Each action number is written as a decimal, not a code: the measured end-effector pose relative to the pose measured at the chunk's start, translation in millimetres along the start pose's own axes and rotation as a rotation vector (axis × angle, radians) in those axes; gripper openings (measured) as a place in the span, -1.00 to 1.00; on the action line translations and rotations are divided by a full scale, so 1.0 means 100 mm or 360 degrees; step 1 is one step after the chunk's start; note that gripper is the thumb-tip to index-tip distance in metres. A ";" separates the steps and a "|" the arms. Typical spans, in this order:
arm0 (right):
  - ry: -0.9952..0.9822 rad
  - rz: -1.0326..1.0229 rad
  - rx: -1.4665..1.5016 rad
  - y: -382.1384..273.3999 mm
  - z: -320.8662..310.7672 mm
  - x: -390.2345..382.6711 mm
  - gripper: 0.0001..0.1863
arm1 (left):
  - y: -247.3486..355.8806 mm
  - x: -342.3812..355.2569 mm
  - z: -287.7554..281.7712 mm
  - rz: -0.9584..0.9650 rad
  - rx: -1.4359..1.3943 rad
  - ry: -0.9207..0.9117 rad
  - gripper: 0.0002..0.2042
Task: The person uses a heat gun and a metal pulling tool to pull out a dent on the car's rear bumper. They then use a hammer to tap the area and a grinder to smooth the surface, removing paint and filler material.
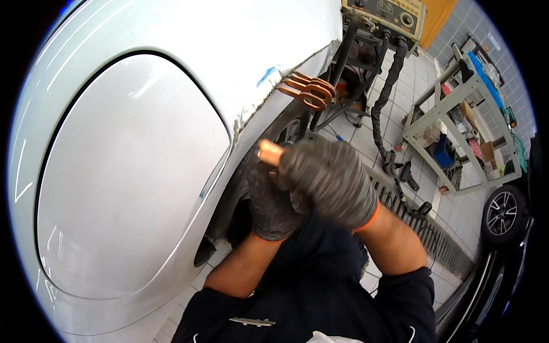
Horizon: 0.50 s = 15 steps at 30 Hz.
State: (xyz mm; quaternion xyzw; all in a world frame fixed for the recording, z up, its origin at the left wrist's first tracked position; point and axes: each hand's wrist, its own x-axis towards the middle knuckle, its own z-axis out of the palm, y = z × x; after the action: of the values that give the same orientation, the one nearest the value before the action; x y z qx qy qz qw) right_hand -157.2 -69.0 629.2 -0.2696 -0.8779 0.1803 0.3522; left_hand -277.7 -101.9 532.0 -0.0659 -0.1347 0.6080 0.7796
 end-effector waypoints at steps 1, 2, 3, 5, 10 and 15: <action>-0.0095 -0.0141 -0.0383 -0.04 -0.02 -0.06 -0.70 | -0.03 0.00 0.00 0.0054 0.0054 -0.0013 -0.35; -0.0187 -0.0283 -0.0765 -0.07 -0.03 -0.10 -0.70 | -0.06 0.02 -0.01 0.0110 0.0100 -0.0031 -0.35; -0.0251 -0.0008 -0.0735 -0.12 -0.04 -0.10 -0.69 | -0.05 0.06 -0.05 0.0195 0.0523 -0.0081 -0.37; -0.0283 0.0450 -0.0539 -0.25 -0.15 -0.04 -0.68 | -0.01 0.09 -0.11 0.0275 0.0859 0.0047 -0.43; 0.0285 0.0657 -0.0038 -0.05 -0.62 0.21 -0.68 | 0.27 0.17 -0.25 -0.0223 0.0540 -0.0095 -0.65; 0.0237 -0.0195 -0.0304 0.60 -0.47 0.32 -0.53 | 0.06 0.17 0.11 -0.0115 0.0956 0.0178 -0.76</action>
State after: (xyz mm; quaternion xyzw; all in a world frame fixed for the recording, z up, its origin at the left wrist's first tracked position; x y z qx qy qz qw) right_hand -122.6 3.6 648.1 -0.2603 -0.8774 0.0536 0.3994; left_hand -282.7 -84.8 542.8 0.1388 0.0919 0.5880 0.7916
